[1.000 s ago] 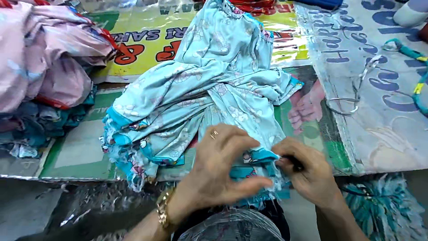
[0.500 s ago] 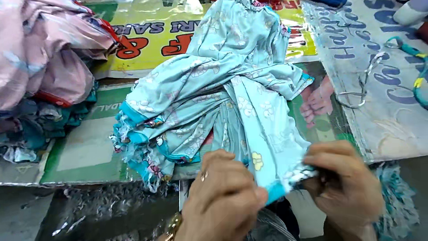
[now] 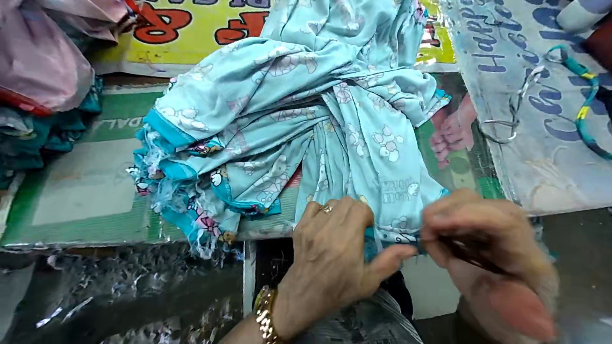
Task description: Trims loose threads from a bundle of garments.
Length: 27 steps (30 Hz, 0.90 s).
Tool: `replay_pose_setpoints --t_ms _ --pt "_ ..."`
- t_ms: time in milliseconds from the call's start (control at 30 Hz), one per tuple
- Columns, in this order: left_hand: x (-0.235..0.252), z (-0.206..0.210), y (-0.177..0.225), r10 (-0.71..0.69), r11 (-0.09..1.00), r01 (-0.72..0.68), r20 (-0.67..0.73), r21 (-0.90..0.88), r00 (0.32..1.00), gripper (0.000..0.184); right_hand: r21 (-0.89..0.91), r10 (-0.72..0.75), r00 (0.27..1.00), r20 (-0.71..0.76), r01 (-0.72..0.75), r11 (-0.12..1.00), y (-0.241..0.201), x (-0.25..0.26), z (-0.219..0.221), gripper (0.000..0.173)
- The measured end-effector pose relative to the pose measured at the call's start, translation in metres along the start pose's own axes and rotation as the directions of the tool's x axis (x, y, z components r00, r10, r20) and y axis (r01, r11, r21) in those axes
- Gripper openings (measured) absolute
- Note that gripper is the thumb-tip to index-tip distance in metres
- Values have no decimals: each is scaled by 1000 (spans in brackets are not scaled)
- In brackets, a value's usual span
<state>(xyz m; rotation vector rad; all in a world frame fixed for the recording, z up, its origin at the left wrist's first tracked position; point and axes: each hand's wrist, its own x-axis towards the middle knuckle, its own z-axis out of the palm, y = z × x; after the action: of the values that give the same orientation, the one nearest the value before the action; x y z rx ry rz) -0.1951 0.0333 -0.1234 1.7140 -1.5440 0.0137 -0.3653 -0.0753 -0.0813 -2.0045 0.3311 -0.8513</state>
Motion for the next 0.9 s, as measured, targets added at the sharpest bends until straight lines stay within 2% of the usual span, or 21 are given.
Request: replay_pose_setpoints --t_ms 67,167,400,533,700,767,900 --pt "0 7 3 -30 996 25 56 83 998 46 6 84 996 40 -85 996 16 6 13 59" --pt "-9 5 0 -52 999 51 108 16 993 30 -15 111 992 63 -111 994 35 4 16 48" --pt "-32 -9 -5 -63 998 66 169 -14 984 21 -115 102 982 158 -85 990 34 -9 8 40" --pt "-39 -18 -6 -147 949 193 188 -251 971 17 -307 26 978 205 39 951 31 -12 8 30" --pt "-42 -18 -3 -232 842 284 167 -458 958 18 -568 -71 979 191 169 806 22 -16 18 20" --pt "-41 -17 0 -234 831 275 144 -484 961 17 -602 -91 982 168 175 779 20 -18 21 18" --pt "-42 -12 7 -174 904 201 105 -377 979 17 -597 -138 984 113 178 782 24 -21 25 16"
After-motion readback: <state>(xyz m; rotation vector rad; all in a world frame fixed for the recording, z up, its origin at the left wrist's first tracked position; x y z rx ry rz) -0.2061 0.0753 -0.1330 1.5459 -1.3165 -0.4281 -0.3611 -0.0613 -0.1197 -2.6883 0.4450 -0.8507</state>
